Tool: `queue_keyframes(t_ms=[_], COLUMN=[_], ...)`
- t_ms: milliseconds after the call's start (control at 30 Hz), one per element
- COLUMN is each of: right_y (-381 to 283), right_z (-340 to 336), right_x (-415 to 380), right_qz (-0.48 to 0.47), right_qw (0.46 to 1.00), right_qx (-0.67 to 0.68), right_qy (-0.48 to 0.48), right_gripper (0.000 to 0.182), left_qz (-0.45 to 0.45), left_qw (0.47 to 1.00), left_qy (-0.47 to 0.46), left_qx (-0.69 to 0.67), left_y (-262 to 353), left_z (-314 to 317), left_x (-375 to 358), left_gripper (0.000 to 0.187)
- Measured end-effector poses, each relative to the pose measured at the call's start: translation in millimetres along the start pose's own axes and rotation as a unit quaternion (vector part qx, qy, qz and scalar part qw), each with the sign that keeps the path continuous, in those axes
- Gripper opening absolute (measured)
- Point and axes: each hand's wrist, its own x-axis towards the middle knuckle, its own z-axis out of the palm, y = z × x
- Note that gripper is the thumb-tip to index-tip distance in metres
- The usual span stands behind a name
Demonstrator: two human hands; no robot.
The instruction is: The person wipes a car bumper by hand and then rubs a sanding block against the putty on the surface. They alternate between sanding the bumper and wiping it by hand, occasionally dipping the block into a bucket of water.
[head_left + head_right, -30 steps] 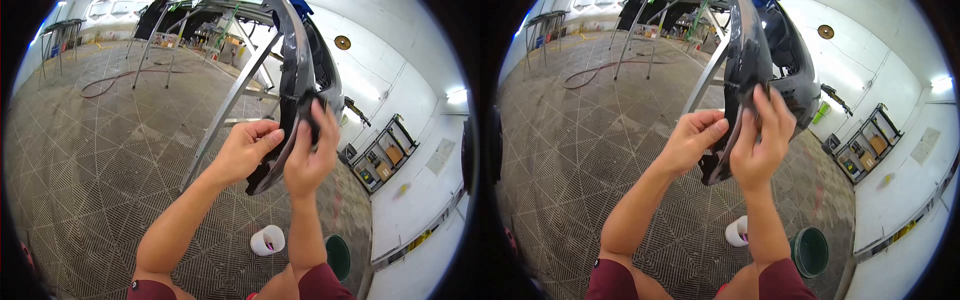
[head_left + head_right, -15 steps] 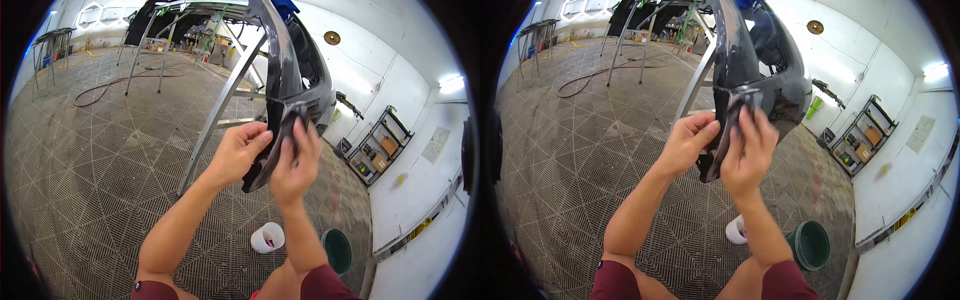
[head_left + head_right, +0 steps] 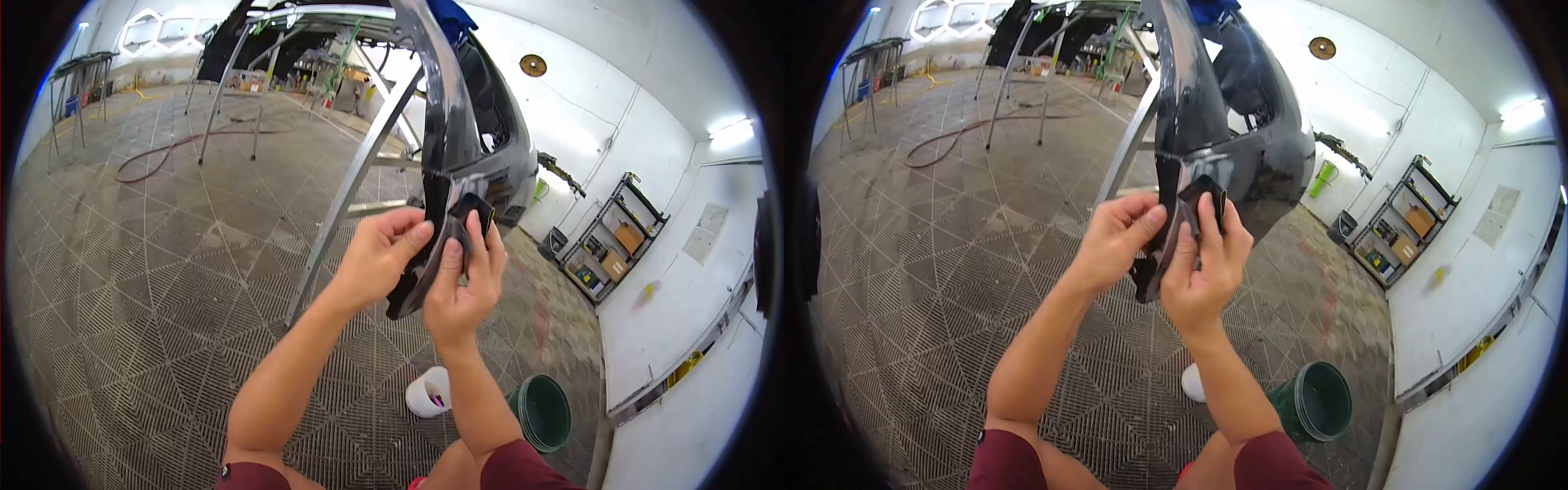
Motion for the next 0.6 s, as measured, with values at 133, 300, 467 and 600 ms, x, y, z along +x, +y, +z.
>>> queue_keyframes(t_ms=[133, 300, 467, 600], right_y=[14.0, 13.4, 14.8, 11.7], right_z=[6.3, 1.2, 4.5, 0.0], right_x=[45.9, 31.5, 40.5, 40.5], right_qz=[0.108, 0.005, 0.048, 0.089], right_qw=[0.993, 0.999, 0.999, 0.995], right_qx=[0.042, -0.024, 0.011, 0.032], right_qy=[-0.007, -0.024, -0.018, -0.026], right_gripper=[0.033, 0.031, 0.032, 0.030], left_qz=[0.001, 0.017, 0.005, 0.006], left_qw=[1.000, 1.000, 0.999, 1.000], left_qy=[-0.017, 0.017, -0.012, -0.003], left_qx=[-0.009, 0.006, 0.047, 0.027], left_y=[-3.1, -5.0, -2.9, -9.9], left_z=[0.7, -0.9, -8.1, -1.0], left_x=[0.0, 0.0, 3.0, -0.1], left_gripper=[0.025, 0.027, 0.025, 0.025])
